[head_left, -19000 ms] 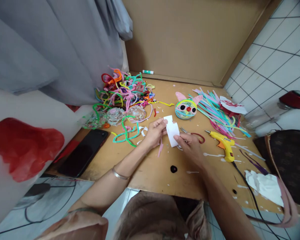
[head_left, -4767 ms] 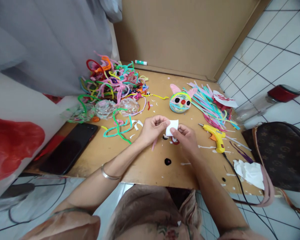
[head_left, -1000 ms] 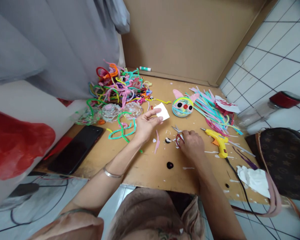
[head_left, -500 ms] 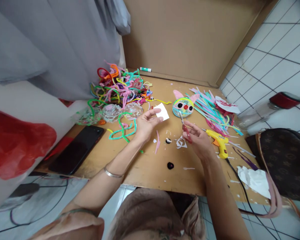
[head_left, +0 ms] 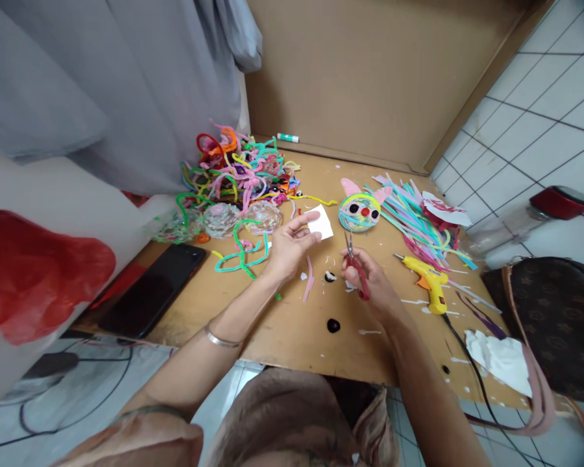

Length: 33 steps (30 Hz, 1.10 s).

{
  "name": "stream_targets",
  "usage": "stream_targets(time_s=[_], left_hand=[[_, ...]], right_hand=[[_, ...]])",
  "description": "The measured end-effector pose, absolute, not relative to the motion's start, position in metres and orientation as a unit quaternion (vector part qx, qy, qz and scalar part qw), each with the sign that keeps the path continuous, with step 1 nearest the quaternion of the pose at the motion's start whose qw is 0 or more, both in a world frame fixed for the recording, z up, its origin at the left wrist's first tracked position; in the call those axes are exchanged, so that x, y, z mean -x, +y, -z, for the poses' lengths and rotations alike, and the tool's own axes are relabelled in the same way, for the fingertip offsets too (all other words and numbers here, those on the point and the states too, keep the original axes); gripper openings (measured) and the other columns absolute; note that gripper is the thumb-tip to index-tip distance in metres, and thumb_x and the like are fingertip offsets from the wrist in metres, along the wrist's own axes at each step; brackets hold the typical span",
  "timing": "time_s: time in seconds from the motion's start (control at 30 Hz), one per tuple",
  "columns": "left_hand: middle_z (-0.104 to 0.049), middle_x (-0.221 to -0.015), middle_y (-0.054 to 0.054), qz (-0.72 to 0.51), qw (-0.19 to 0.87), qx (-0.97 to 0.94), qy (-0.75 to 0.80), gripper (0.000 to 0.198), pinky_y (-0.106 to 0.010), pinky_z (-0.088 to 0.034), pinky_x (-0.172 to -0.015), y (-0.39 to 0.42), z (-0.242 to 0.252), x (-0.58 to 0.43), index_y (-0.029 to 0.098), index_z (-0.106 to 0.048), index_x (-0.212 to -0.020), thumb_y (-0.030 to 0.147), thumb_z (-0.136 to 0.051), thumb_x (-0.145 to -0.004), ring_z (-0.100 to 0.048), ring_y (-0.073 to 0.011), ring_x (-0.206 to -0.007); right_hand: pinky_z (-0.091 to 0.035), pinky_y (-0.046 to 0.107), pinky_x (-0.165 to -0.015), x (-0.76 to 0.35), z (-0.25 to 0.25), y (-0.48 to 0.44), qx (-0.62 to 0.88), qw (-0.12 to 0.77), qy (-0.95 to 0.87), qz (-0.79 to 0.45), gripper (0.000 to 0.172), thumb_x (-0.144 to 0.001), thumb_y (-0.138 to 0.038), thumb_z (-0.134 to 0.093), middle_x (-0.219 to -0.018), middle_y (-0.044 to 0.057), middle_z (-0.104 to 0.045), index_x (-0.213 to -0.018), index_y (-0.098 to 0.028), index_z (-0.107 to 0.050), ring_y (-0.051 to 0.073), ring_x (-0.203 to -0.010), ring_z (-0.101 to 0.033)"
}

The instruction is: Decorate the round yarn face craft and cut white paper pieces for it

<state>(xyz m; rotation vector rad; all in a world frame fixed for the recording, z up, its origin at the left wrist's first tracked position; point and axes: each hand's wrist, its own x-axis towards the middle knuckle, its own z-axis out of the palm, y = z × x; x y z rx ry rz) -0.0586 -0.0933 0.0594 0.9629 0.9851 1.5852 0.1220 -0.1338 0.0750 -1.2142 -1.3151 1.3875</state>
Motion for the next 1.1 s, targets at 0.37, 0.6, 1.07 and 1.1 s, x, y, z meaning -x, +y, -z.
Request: stream_targets(time_s=[0.37, 0.6, 1.07, 1.1], left_hand=[[-0.074, -0.069, -0.003, -0.594, 0.547, -0.416, 0.418, 0.051, -0.025, -0.055, -0.066, -0.105, -0.066, 0.052, 0.013, -0.074, -0.111, 0.018, -0.081, -0.061, -0.066, -0.0118, -0.06], [-0.073, -0.065, -0.001, -0.577, 0.565, -0.421, 0.414, 0.054, -0.022, -0.052, -0.064, -0.107, -0.07, 0.052, 0.01, -0.072, -0.115, 0.017, -0.08, -0.062, -0.066, -0.0104, -0.059], [-0.072, -0.065, -0.002, -0.563, 0.555, -0.44, 0.426, 0.052, -0.023, -0.052, -0.064, -0.108, -0.072, 0.053, 0.011, -0.072, -0.118, 0.015, -0.077, -0.066, -0.068, -0.0126, -0.061], [-0.072, -0.065, -0.002, -0.564, 0.554, -0.44, 0.426, 0.052, -0.023, -0.052, -0.063, -0.108, -0.073, 0.053, 0.011, -0.072, -0.118, 0.015, -0.077, -0.066, -0.068, -0.0124, -0.061]], right_hand=[[-0.047, 0.026, -0.068, -0.12, -0.069, -0.135, 0.465, 0.386, -0.593, -0.532, 0.051, -0.069, -0.06, -0.078, -0.079, -0.002, -0.061, -0.1, -0.022, -0.064, 0.013, -0.069, -0.057], [-0.044, 0.025, -0.06, -0.12, -0.069, -0.136, 0.462, 0.391, -0.606, -0.515, 0.056, -0.07, -0.066, -0.075, -0.071, -0.002, -0.058, -0.1, -0.02, -0.064, 0.012, -0.062, -0.055], [-0.036, 0.022, -0.048, -0.119, -0.068, -0.137, 0.465, 0.408, -0.594, -0.514, 0.051, -0.07, -0.062, -0.077, -0.061, -0.005, -0.052, -0.094, -0.018, -0.066, 0.008, -0.05, -0.046], [-0.037, 0.022, -0.048, -0.119, -0.068, -0.137, 0.467, 0.41, -0.591, -0.515, 0.051, -0.069, -0.062, -0.078, -0.061, -0.005, -0.052, -0.093, -0.018, -0.066, 0.008, -0.05, -0.046]])
